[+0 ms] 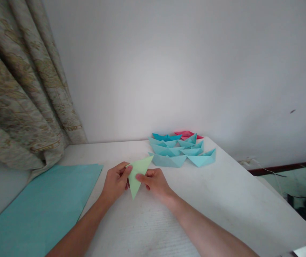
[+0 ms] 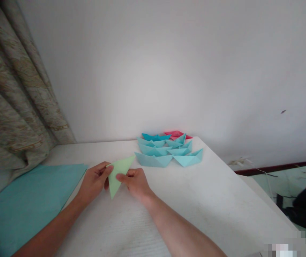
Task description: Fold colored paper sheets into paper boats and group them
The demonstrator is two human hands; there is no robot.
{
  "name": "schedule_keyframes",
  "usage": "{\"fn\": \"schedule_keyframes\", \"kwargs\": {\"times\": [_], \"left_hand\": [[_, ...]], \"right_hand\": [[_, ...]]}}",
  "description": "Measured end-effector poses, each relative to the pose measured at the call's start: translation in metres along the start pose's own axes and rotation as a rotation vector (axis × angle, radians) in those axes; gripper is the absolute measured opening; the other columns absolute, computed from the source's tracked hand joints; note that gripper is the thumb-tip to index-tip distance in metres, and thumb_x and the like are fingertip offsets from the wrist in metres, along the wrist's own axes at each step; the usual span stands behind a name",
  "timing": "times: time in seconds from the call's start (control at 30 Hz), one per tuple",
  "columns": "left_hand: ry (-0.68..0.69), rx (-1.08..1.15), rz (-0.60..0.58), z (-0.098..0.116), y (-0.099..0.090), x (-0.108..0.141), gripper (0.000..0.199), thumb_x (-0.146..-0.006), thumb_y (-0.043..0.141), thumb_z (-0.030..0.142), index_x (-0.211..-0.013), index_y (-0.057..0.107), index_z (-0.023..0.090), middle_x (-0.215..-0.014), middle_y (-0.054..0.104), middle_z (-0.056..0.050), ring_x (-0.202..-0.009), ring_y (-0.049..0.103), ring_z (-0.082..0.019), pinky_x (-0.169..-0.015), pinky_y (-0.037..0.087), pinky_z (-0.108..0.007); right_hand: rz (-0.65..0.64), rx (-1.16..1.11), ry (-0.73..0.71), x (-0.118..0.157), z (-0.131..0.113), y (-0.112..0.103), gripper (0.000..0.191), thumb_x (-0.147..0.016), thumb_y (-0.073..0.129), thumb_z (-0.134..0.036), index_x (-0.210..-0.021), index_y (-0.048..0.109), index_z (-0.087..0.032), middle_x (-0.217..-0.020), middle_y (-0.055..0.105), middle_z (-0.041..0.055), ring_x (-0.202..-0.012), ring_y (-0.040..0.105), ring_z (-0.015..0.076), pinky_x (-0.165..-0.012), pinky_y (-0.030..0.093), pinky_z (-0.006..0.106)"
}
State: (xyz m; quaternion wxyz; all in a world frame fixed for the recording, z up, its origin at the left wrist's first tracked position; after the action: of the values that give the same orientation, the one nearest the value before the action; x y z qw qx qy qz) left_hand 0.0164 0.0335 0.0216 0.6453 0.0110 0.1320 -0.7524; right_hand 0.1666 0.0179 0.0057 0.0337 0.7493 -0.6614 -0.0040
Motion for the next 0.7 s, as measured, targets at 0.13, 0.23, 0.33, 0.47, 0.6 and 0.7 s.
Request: {"fn": "schedule_keyframes", "kwargs": {"times": [0.13,0.23,0.33,0.47,0.6,0.7], "left_hand": [[-0.031,0.046,-0.061,-0.0003,0.0006,0.0011,0.032,-0.082,0.053,0.046,-0.068,0.057,0.017,-0.037,0.051,0.005,-0.032,0.047,-0.011,-0.035,0.035,-0.020],[-0.044,0.087,-0.057,0.0015,0.0002,0.0010,0.032,-0.080,0.056,0.046,-0.067,0.056,0.017,-0.038,0.051,0.005,-0.032,0.047,-0.010,-0.035,0.035,-0.019],[-0.069,0.158,-0.098,0.0031,0.0019,0.0006,0.032,-0.077,0.060,0.046,-0.067,0.056,0.016,-0.043,0.053,0.004,-0.035,0.049,-0.010,-0.036,0.038,-0.020],[-0.093,0.184,-0.153,0.0021,0.0032,0.0003,0.035,-0.076,0.062,0.046,-0.062,0.055,0.015,-0.042,0.054,0.003,-0.033,0.048,-0.010,-0.033,0.036,-0.019],[-0.098,0.156,-0.193,-0.0019,0.0017,0.0008,0.037,-0.078,0.059,0.047,-0.060,0.054,0.015,-0.038,0.051,0.003,-0.028,0.042,-0.008,-0.030,0.027,-0.018],[-0.102,0.141,-0.229,-0.0039,0.0015,0.0020,0.039,-0.077,0.060,0.048,-0.057,0.052,0.016,-0.036,0.046,0.005,-0.026,0.039,-0.007,-0.030,0.023,-0.017]], "right_hand": [[0.042,-0.047,-0.028,0.0005,-0.0052,-0.0009,0.041,-0.061,0.072,-0.051,-0.044,0.058,-0.016,-0.040,0.040,-0.0038,-0.042,0.029,0.0081,-0.044,0.020,0.026],[0.040,-0.043,-0.006,0.0013,-0.0042,-0.0007,0.045,-0.062,0.071,-0.052,-0.042,0.053,-0.017,-0.039,0.037,-0.0046,-0.041,0.026,0.0073,-0.044,0.017,0.026],[0.027,-0.037,0.018,0.0014,0.0004,-0.0005,0.046,-0.063,0.071,-0.052,-0.041,0.051,-0.017,-0.039,0.036,-0.0049,-0.040,0.023,0.0067,-0.043,0.015,0.026],[-0.010,-0.021,-0.004,0.0023,0.0018,0.0007,0.045,-0.065,0.070,-0.053,-0.043,0.056,-0.016,-0.039,0.037,-0.0046,-0.041,0.023,0.0071,-0.044,0.015,0.026],[0.019,-0.025,-0.049,0.0022,-0.0027,-0.0001,0.045,-0.067,0.068,-0.053,-0.045,0.055,-0.016,-0.043,0.038,-0.0041,-0.043,0.026,0.0076,-0.045,0.016,0.026],[0.150,-0.036,-0.065,-0.0004,-0.0041,-0.0060,0.049,-0.065,0.069,-0.051,-0.041,0.043,-0.018,-0.041,0.032,-0.0057,-0.043,0.025,0.0073,-0.044,0.015,0.026]]}}
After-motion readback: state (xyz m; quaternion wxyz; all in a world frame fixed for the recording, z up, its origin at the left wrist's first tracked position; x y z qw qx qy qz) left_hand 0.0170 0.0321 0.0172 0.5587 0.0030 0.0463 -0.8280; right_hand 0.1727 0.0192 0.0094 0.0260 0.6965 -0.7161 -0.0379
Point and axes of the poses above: each hand's wrist, its own x-axis away from the middle knuckle, its own y-axis out of the palm, z = x × y, the point moved 2 cm from there along -x, towards the middle knuckle
